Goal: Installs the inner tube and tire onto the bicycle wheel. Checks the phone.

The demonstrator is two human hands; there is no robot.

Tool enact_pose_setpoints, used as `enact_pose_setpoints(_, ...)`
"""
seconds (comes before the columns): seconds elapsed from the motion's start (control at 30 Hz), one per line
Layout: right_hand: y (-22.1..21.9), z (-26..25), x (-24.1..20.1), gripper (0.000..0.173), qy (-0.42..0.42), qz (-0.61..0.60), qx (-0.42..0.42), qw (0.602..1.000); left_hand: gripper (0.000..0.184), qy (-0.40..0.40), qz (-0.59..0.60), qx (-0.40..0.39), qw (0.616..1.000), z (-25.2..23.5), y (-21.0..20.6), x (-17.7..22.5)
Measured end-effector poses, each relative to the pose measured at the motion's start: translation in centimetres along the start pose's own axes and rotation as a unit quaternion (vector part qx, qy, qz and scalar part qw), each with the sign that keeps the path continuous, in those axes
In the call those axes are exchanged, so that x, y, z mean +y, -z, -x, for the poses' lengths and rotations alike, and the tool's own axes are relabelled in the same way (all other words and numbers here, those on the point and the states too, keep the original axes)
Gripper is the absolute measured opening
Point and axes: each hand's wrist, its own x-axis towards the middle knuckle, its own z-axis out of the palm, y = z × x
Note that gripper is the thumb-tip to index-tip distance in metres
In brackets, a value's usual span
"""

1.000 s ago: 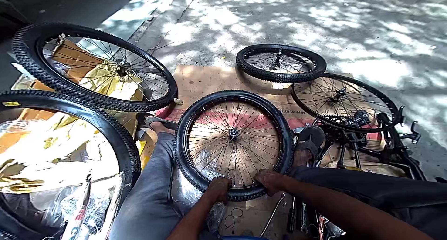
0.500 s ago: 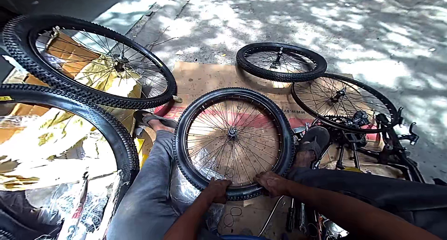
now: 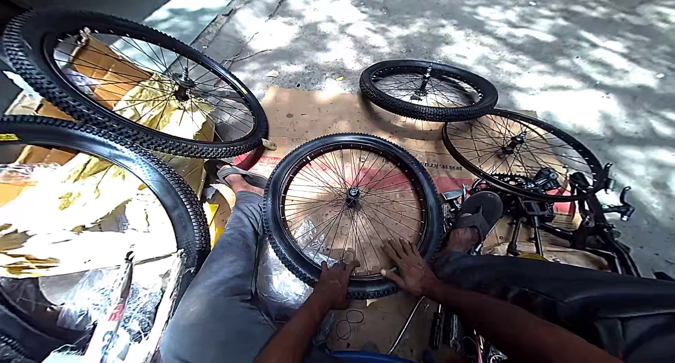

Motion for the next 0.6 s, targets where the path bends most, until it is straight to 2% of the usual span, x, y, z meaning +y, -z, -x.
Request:
enact_pose_setpoints(0.07, -0.7, -0.1, 1.2, 0.094, -0.015, 0.012, -0.129, 0.992, 0.108, -0.007, -0.002, -0.002, 1.0, -0.6, 0.1, -0.5)
enact_pose_setpoints(0.1, -1.0, 0.1, 1.2, 0.093, -0.012, 0.0, -0.163, 0.987, 0.108, -0.012, 0.001, -0.01, 1.0, -0.4, -0.1, -0.6)
enact_pose_setpoints(0.17, -0.8, 0.0, 1.1, 0.088, -0.003, -0.024, -0.175, 0.984, 0.105, -0.021, 0.031, 0.003, 0.999, -0.1, 0.3, -1.5)
enact_pose_setpoints(0.2, -0.4, -0.3, 0.9, 0.086, -0.004, -0.038, -0.176, 0.984, 0.099, -0.014, 0.071, 0.047, 0.996, 0.3, 0.5, -2.1)
enact_pose_setpoints(0.27, 0.7, -1.2, 0.4, 0.082, -0.019, -0.063, -0.178, 0.982, 0.083, 0.066, 0.15, 0.222, 0.961, 1.3, 1.0, -3.4)
enact_pose_setpoints(0.33, 1.6, -2.3, -1.1, 0.076, -0.029, -0.043, -0.133, 0.99, 0.075, 0.227, 0.198, 0.407, 0.862, 2.1, 1.8, -4.8)
enact_pose_setpoints(0.37, 2.2, -3.0, -2.3, 0.07, -0.02, -0.018, -0.097, 0.995, 0.08, 0.32, 0.244, 0.443, 0.801, 2.5, 2.4, -5.6)
enact_pose_setpoints(0.4, 2.6, -3.7, -3.8, 0.063, 0.003, -0.004, -0.063, 0.998, 0.089, 0.397, 0.321, 0.442, 0.738, 3.0, 2.8, -6.3)
enact_pose_setpoints(0.43, 3.1, -4.4, -5.5, 0.057, 0.031, -0.009, -0.048, 0.998, 0.099, 0.439, 0.421, 0.425, 0.67, 3.1, 2.7, -7.2)
enact_pose_setpoints(0.5, 4.1, -5.9, -9.4, 0.05, 0.092, -0.065, -0.043, 0.993, 0.111, 0.408, 0.617, 0.412, 0.532, 2.2, 1.0, -8.8)
enact_pose_setpoints(0.53, 4.3, -6.6, -11.4, 0.047, 0.117, -0.101, -0.053, 0.987, 0.114, 0.373, 0.682, 0.408, 0.478, 1.5, 0.2, -9.2)
enact_pose_setpoints(0.57, 4.3, -7.3, -13.3, 0.046, 0.127, -0.127, -0.083, 0.98, 0.111, 0.35, 0.716, 0.407, 0.446, 0.9, -0.3, -9.4)
enact_pose_setpoints(0.6, 3.9, -8.1, -14.9, 0.047, 0.124, -0.144, -0.128, 0.973, 0.104, 0.338, 0.729, 0.402, 0.439, 0.5, -0.5, -9.5)
